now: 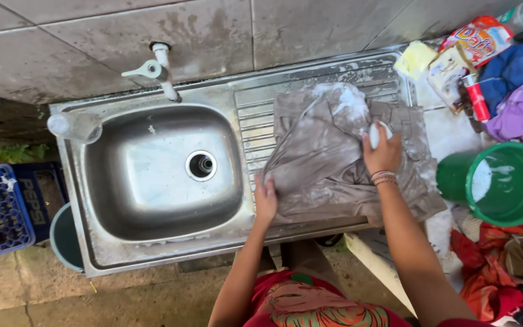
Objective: The person is washing and scrubbing a pair of pants by hand in a sink using a brush and soap.
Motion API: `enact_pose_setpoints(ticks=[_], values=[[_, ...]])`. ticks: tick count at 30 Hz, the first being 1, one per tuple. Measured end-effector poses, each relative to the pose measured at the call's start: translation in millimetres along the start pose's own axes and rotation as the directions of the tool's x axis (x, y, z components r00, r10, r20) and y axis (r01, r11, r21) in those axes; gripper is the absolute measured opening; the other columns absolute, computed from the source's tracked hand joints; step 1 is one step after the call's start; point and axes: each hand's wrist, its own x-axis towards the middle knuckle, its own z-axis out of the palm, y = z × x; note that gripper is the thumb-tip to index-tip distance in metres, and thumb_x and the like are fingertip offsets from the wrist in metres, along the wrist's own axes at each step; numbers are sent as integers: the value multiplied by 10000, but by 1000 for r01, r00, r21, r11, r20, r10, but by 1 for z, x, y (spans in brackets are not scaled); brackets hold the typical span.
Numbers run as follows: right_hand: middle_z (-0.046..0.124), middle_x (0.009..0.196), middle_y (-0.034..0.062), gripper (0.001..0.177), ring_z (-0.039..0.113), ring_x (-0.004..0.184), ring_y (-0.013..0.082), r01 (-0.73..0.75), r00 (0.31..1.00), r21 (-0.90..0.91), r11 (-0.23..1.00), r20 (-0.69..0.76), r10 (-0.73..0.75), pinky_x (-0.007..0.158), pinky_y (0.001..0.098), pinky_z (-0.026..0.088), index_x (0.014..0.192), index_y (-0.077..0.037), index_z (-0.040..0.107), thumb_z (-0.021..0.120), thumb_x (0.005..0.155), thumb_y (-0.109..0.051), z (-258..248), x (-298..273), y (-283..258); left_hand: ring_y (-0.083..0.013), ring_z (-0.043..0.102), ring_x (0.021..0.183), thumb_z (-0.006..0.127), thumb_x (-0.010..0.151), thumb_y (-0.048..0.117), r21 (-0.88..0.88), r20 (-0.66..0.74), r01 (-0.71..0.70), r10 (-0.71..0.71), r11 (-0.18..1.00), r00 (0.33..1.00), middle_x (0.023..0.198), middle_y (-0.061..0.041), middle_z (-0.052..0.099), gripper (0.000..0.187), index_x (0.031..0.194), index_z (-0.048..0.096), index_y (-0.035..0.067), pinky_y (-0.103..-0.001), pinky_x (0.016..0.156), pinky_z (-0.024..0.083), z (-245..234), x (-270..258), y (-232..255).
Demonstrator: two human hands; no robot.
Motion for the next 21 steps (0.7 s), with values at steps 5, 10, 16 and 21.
enact_pose_setpoints(ticks=[5, 10, 16, 21], values=[[658, 1252, 139, 513, 582, 1186, 350, 521, 823, 417, 745, -14, -567, 1022, 484, 452, 1296, -103, 678, 762, 855, -350, -8, -64, -128, -263, 682, 1010, 907, 758, 194, -271, -108, 1, -32, 963, 994, 1156, -239, 718, 628, 1220, 553, -42, -391, 912, 528, -82, -39, 15], [725, 1084, 86, 379, 695, 1010, 269, 295, 648, 601, 743, 446, -618, 914, 390, 555, 1130, -170, 747, 778, 853, -427, 18, -134, -225, -254, 741, 895, 872, 702, 183, 53, -106, 176, -170, 983, 980, 1032, -175, 771, 606, 1204, 594, -12, -384, 804, 586, -130, -41, -85], [704, 883, 184, 426, 655, 807, 393, 508, 848, -113, 854, -106, -519, 684, 512, 521, 906, -113, 758, 683, 817, -523, 96, 39, -74, -415, 709, 892, 945, 721, 337, 280, -183, 227, -180, 933, 966, 984, -249, 743, 657, 1166, 615, -16, -433, 761, 554, -142, -50, -71], [685, 1047, 283, 502, 633, 897, 370, 368, 848, -308, 877, -275, -453, 697, 435, 523, 1185, -127, 761, 688, 921, -547, 98, 21, -97, -462, 685, 787, 939, 667, 441, 380, -146, 379, -350, 844, 925, 875, -268, 735, 784, 1186, 588, -31, -451, 736, 570, -151, -48, -79]])
